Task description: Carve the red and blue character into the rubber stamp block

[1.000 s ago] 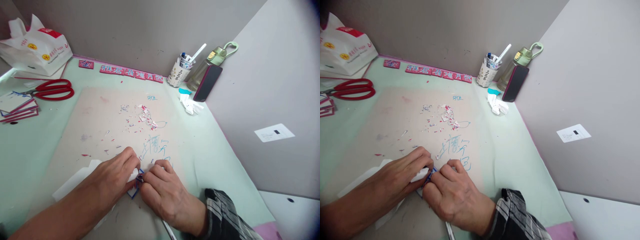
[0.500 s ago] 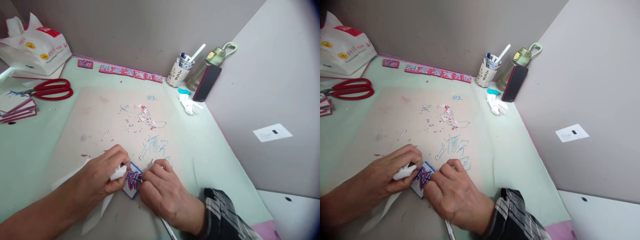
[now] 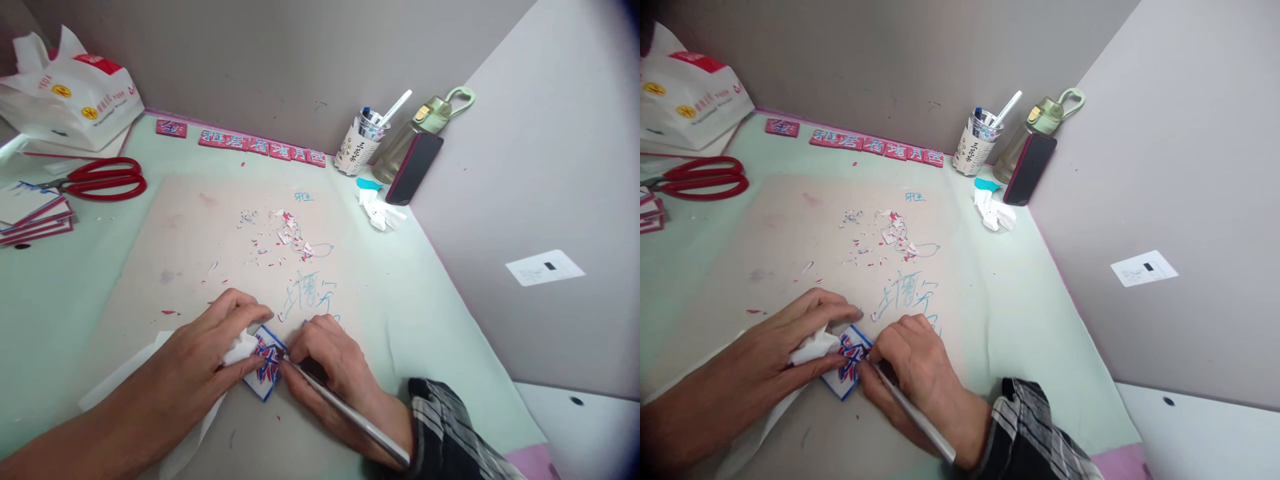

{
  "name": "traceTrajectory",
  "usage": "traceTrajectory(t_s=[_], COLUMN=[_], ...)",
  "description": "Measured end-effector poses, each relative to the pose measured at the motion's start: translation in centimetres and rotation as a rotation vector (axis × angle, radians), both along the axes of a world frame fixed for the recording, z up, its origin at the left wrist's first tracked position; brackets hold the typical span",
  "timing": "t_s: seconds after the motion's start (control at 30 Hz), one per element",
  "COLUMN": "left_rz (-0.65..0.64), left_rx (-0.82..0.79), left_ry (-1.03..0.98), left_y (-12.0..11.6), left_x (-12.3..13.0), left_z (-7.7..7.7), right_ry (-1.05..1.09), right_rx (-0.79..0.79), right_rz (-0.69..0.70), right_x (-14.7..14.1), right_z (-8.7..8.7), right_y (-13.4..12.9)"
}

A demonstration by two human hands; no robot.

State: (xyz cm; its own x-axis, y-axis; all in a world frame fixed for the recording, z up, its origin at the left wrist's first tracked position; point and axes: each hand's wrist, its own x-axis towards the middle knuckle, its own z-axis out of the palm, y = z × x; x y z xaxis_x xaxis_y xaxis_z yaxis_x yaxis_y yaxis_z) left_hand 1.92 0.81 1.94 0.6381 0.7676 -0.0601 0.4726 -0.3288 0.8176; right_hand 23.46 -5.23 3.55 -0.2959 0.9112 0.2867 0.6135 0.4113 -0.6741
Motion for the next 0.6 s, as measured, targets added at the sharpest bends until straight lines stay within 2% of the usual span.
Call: traceTrajectory(t_s=[0.13,0.27,0.47,0.6], left_rz=[-0.038,-0.093,0.021,0.061], left_rx=[-0.027,-0.047,0.031,0.042], left_ry=[0.015,0.028,0.157,0.166], left_y=[-0.3,-0.6,-0.9,-1.0], left_x=[-0.7,-1.1,-0.3,-0.1], left_z=[-0.5,-1.0,-1.1,-0.9], right_ry=[0.113,0.198,0.248,0.242], right_rx=[-0.199,-0.307,-0.395,-0.373], right_rz=[-0.080,-0.140,-0.184,-0.167], right_x=[0.0,-0.1,-0.3,-0.2], right_z=[0.3,0.2,0.1,0.2], right_y=[0.0,0.0,-0.1,-0.1])
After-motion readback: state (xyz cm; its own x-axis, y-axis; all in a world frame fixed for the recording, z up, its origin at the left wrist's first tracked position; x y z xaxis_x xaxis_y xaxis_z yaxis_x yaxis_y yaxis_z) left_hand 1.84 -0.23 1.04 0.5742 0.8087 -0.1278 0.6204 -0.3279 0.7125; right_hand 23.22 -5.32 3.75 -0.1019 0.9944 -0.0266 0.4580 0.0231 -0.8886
